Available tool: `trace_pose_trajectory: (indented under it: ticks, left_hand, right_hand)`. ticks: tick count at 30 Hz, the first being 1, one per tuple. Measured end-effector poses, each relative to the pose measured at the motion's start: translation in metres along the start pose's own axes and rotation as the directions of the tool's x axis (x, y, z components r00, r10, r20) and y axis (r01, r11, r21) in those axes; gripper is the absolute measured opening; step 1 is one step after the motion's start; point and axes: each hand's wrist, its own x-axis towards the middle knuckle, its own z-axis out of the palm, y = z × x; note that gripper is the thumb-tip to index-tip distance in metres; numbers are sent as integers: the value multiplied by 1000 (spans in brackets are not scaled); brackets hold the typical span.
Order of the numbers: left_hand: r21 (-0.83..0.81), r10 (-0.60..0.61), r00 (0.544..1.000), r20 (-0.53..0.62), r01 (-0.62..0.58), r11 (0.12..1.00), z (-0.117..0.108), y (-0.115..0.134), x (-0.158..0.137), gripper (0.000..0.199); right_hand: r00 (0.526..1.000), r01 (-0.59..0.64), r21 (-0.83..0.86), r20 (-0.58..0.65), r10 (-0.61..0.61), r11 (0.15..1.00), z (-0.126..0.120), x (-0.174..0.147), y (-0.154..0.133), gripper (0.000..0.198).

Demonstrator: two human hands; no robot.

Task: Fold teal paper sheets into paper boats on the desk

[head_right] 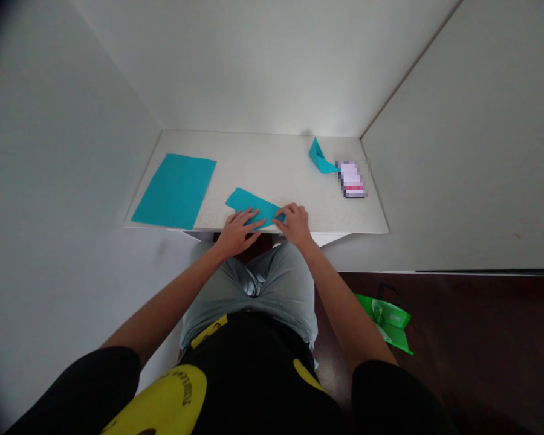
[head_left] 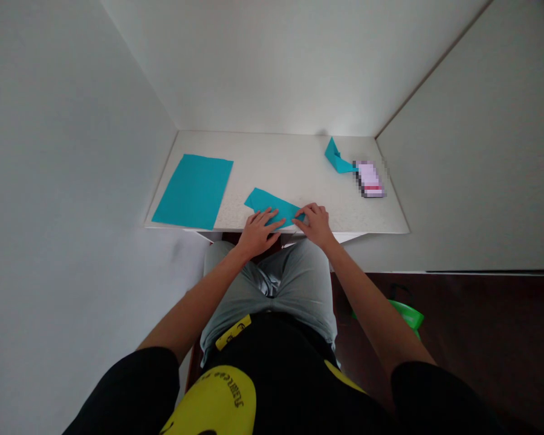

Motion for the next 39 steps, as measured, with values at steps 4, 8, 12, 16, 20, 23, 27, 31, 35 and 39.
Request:
trace_pose_trajectory:
  ticks: [4,8,12,16,20,23,27,31,35,39]
  left_hand:
    - [52,-46,999,2,45,998,2,9,-5,51]
    - [89,-110,994,4,109,990,4,23,-5,55]
    - [96,-140,990,6,138,986,3,32,-5,64]
    - [55,-124,992,7,124,991,-5,17,-13,66]
    - [48,-117,992,-40,119,992,-14,-14,-29,53]
    - [-1,-90,994,-67,90,996,-17,-33,-40,41]
    - [-116,-50,997,-63,43,992,-18,-52,-42,31]
    - [-208,-15,1000,0,15,978,-27,-67,-24,24]
    - [-211,-59,994,95,78,974,-35,-76,2,19]
    - [-186,-194,977,90,208,960,-34,-82,21,53]
  right_hand:
    - [998,-29,-39,-50,27,999,-2,5,-8,22]
    - [996,84,-100,10,-84,991,-2,-4,-20,25]
    - [990,142,-88,13,-141,986,-1,-22,-26,32]
    - [988,154,-90,0,-155,984,-4,-33,-19,37]
    - [990,131,-114,-43,-137,985,-7,-36,-5,36]
    - [989,131,-126,-58,-139,983,-8,-37,1,35]
    - [991,116,-94,-54,-121,989,-9,-36,5,34]
    - [994,108,-50,-20,-109,993,-15,-24,11,32]
    - [980,183,-7,87,-181,983,-21,-1,26,37]
    - [953,246,-9,186,-240,969,-23,22,44,60]
